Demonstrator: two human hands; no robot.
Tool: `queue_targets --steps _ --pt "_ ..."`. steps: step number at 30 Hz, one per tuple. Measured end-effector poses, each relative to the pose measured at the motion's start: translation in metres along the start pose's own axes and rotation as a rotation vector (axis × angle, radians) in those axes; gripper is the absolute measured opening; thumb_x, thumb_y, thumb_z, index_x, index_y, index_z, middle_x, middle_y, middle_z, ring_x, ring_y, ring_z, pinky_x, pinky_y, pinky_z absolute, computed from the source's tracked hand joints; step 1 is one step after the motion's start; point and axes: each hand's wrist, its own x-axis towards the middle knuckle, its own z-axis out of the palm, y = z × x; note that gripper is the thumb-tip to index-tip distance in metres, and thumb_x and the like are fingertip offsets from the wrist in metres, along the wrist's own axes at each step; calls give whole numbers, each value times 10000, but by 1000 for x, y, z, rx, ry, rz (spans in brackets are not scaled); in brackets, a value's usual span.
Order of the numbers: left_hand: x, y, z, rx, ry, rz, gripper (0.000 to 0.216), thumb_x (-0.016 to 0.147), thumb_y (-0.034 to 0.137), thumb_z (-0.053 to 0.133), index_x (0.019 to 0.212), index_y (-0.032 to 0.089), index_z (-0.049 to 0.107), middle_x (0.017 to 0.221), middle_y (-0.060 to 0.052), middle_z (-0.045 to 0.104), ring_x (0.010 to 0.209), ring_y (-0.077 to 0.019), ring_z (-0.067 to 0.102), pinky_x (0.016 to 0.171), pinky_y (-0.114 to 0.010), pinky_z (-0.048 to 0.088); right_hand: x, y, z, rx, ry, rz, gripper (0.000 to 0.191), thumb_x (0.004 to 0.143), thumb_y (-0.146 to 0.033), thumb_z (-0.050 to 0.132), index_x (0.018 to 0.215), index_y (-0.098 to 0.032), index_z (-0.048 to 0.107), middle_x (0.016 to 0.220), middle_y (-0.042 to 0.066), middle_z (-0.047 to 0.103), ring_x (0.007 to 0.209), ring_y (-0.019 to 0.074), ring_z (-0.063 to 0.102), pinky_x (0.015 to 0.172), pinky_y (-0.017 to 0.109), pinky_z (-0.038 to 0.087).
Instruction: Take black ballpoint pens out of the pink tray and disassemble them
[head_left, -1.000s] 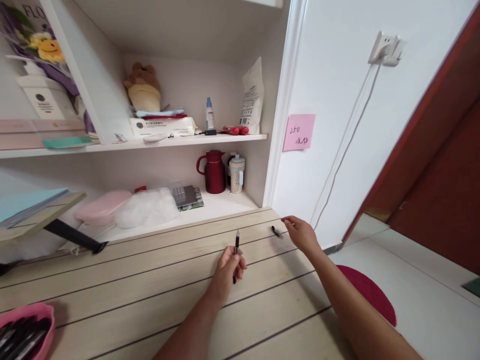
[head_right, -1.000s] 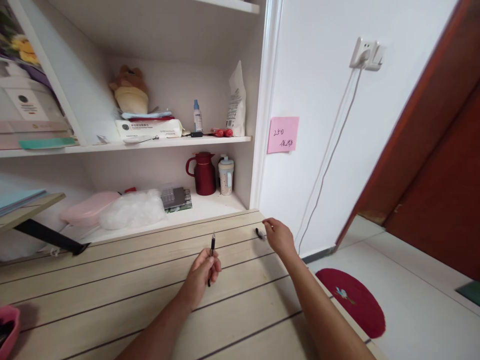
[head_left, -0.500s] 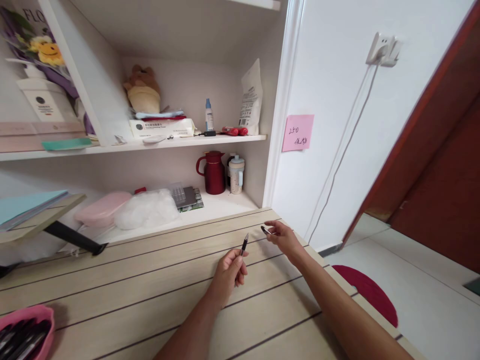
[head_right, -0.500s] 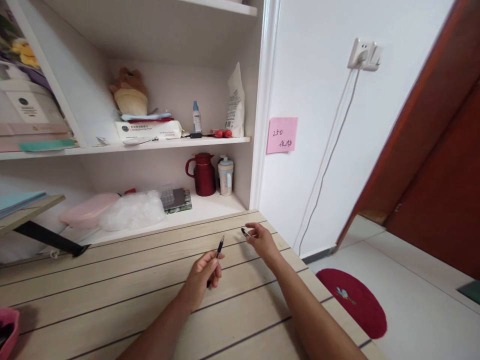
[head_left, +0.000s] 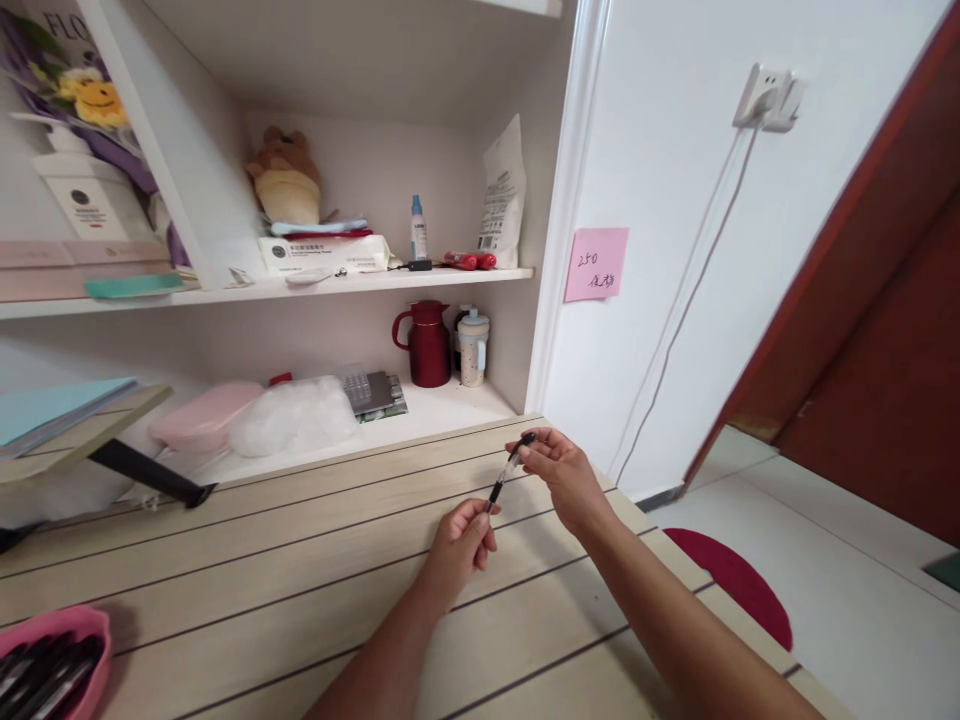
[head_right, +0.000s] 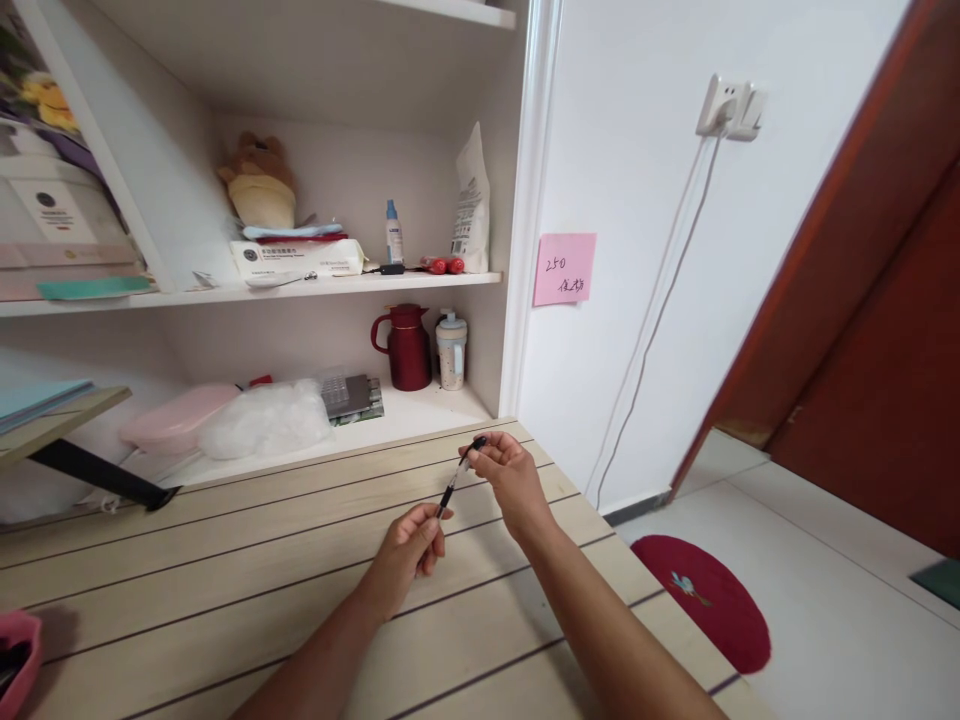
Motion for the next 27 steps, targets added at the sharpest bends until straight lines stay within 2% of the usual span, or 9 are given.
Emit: queue_targets --steps 6,11,14,21,27 --pt "0 0 0 -11 -6 -1 419 702 441 556 984 131 566 561 31 505 387 -41 352 405 -194 228 -3 8 5 -38 -119 43 288 568 -267 717 783 -176 548 689 12 637 610 118 543 582 251 387" --pt "-1 0 -2 -25 -1 -31 382 694 399 567 954 121 599 569 17 531 390 -42 362 402 -197 203 -6 15 9 -138 -197 79 332 577 -298 704 854 -170 571 654 -4 596 594 118 526 567 254 381" --pt "0 -2 -5 -54 -14 -27 365 698 391 566 934 115 607 568 12 536 386 -40 352 395 -198 181 -7 18 11 -179 -245 80 308 588 -329 688 830 -171 582 632 -13 573 564 109 500 547 250 374" --pt "2 -8 -7 -63 -17 28 353 723 381 546 930 101 602 538 16 511 360 -28 300 382 -204 131 -9 24 13 -201 -260 51 243 605 -326 665 774 -178 570 545 -48 495 511 89 435 511 236 341" --pt "2 -11 -4 -26 30 84 336 717 361 546 916 98 610 508 18 510 351 -25 265 388 -209 132 -10 30 13 -182 -257 68 215 613 -302 661 755 -178 559 542 -53 490 500 84 436 510 235 348"
